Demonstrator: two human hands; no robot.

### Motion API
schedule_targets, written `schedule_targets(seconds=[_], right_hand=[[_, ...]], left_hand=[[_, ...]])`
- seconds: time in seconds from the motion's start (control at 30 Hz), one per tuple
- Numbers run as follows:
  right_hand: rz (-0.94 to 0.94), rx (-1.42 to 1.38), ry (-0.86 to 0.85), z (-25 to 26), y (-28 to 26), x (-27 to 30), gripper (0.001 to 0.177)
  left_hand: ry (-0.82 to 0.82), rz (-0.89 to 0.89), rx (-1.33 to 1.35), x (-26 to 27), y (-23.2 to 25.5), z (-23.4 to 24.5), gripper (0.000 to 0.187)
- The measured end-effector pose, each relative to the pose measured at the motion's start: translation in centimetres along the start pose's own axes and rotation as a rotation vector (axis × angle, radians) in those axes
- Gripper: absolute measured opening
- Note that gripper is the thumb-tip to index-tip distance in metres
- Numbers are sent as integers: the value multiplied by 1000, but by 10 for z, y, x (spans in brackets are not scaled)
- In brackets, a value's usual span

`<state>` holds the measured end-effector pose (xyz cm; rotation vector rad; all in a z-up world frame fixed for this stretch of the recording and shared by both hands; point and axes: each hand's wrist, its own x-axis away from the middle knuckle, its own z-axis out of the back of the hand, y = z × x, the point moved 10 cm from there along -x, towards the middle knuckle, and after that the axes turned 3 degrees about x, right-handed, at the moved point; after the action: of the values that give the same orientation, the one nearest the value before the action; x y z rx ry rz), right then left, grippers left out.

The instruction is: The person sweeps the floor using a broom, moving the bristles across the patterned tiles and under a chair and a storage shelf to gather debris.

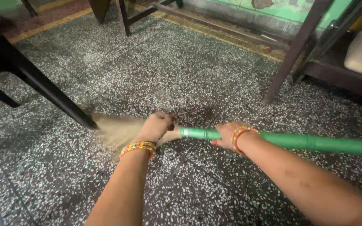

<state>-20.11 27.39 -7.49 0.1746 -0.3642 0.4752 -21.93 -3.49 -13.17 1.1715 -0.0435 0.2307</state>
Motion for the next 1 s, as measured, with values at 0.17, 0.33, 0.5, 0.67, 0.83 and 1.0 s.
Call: schedule_targets(seconds=[0.17,0.33,0.5,0.67,0.83,1.0], right_hand=[[-196,-252,-110,-22,-13,-23,70],[-278,-715,-10,-23,-57,-44,47],[206,-1813,128,-25,-152,-61,32],[396,-1230,156,-23,-220,-50,31],[409,-1021,67,-28,-240,-34,26],[299,-1306,-154,-61,-246,-46,26]], left_hand=[[-322,-10,-401,23,-8,-57,53],[-415,289,22,77,4,-92,94],[-61,335,440,64,7,-44,86],[331,189,-412,68,-34,80,67],[85,111,-686,120,-72,100,67],[-395,249,-944,177,-126,90,69]])
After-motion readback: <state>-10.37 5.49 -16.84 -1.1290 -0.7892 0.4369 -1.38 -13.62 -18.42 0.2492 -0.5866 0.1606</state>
